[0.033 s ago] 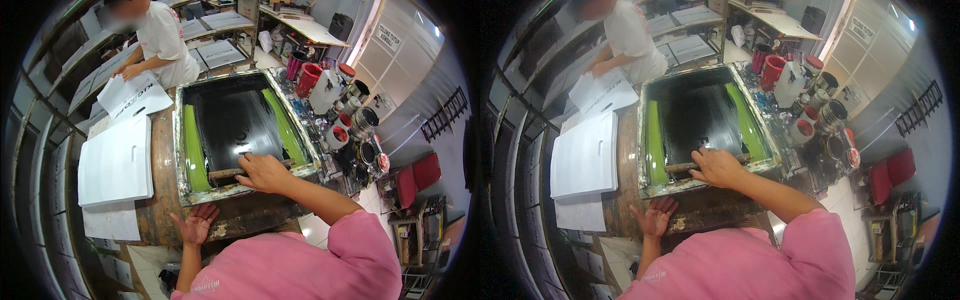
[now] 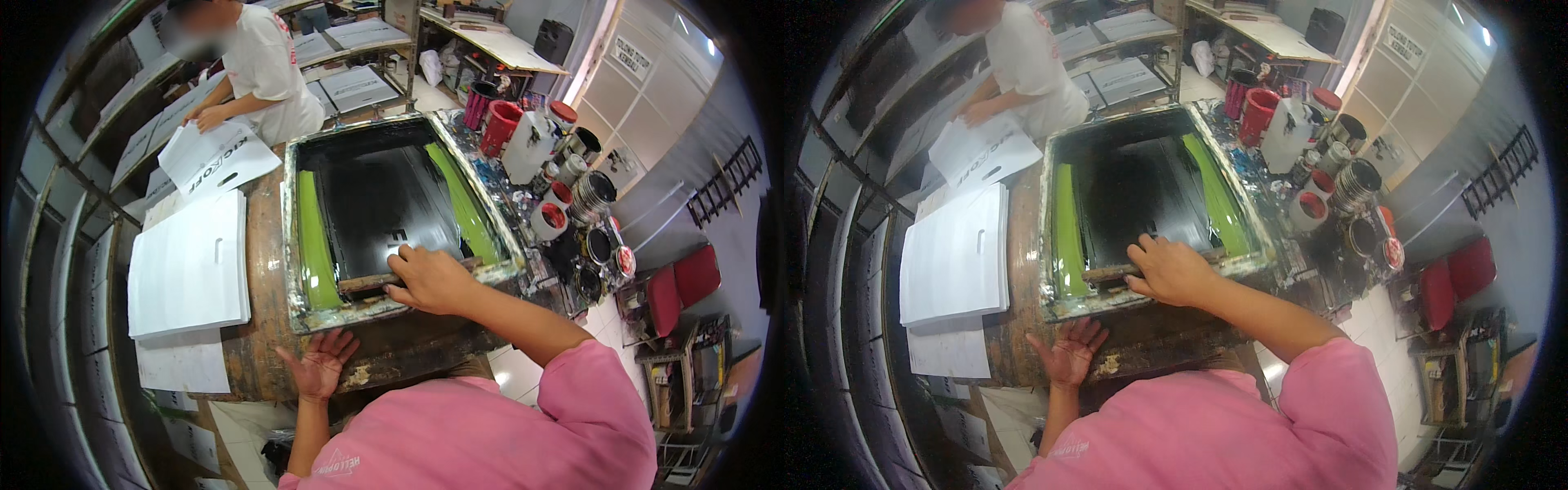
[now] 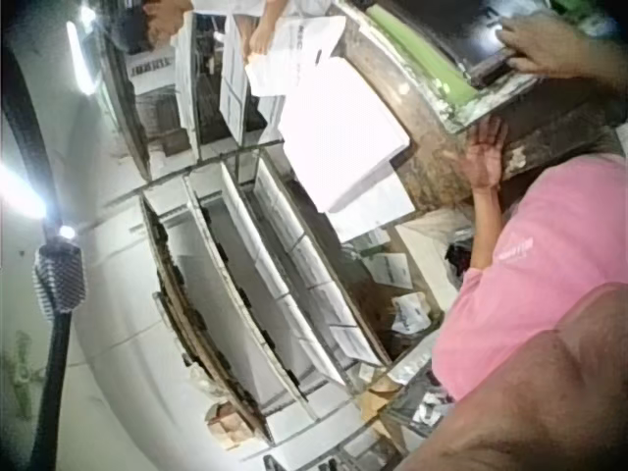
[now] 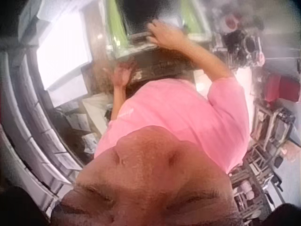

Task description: The person performs screen printing on white plastic bags by placing each bag under a screen, applying black ink using a squeegee, and then setting the printed bag aside on a stack.

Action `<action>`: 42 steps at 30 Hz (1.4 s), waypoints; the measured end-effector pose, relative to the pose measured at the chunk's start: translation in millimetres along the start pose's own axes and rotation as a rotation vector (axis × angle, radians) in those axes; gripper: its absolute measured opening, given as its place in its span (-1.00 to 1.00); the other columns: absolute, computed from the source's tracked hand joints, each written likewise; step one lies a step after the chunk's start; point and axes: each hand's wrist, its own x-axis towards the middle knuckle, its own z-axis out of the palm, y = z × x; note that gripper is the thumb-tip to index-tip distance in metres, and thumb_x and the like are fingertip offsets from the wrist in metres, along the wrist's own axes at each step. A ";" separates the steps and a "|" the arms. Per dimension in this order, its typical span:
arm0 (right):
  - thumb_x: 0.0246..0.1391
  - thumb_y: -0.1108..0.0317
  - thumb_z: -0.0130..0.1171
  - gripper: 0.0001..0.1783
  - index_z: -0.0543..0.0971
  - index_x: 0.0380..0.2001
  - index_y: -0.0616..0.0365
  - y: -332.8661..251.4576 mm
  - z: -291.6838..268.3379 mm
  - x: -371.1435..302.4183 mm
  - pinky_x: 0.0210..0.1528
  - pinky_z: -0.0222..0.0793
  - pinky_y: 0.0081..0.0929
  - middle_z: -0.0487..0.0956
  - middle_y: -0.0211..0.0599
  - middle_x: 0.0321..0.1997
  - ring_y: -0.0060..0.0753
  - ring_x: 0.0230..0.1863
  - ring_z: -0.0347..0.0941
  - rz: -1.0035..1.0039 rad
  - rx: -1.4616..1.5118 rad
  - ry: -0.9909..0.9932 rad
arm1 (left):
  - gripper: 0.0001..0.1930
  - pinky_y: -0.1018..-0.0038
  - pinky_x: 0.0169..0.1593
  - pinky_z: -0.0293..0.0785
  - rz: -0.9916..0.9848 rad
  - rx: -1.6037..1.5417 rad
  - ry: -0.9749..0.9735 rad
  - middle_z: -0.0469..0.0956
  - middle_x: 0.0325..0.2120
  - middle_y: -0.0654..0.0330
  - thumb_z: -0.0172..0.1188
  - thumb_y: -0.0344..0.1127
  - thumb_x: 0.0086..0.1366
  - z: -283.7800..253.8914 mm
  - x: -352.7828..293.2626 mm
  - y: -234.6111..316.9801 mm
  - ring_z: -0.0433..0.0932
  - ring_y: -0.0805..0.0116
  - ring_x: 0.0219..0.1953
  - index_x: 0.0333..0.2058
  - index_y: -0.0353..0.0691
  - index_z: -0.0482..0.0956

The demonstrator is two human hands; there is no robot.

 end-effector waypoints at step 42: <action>0.19 -0.04 0.06 -0.50 0.68 -0.40 0.22 -1.1 -181.1 146.9 -0.04 0.37 -0.07 0.68 -0.04 -0.42 0.04 -0.30 0.62 -0.113 -0.258 0.732 | -0.09 -0.29 0.53 -0.31 0.059 2.282 0.427 0.32 0.40 -0.20 0.16 0.31 0.39 72.5 111.5 4.7 0.06 -0.19 0.55 0.37 -0.46 0.35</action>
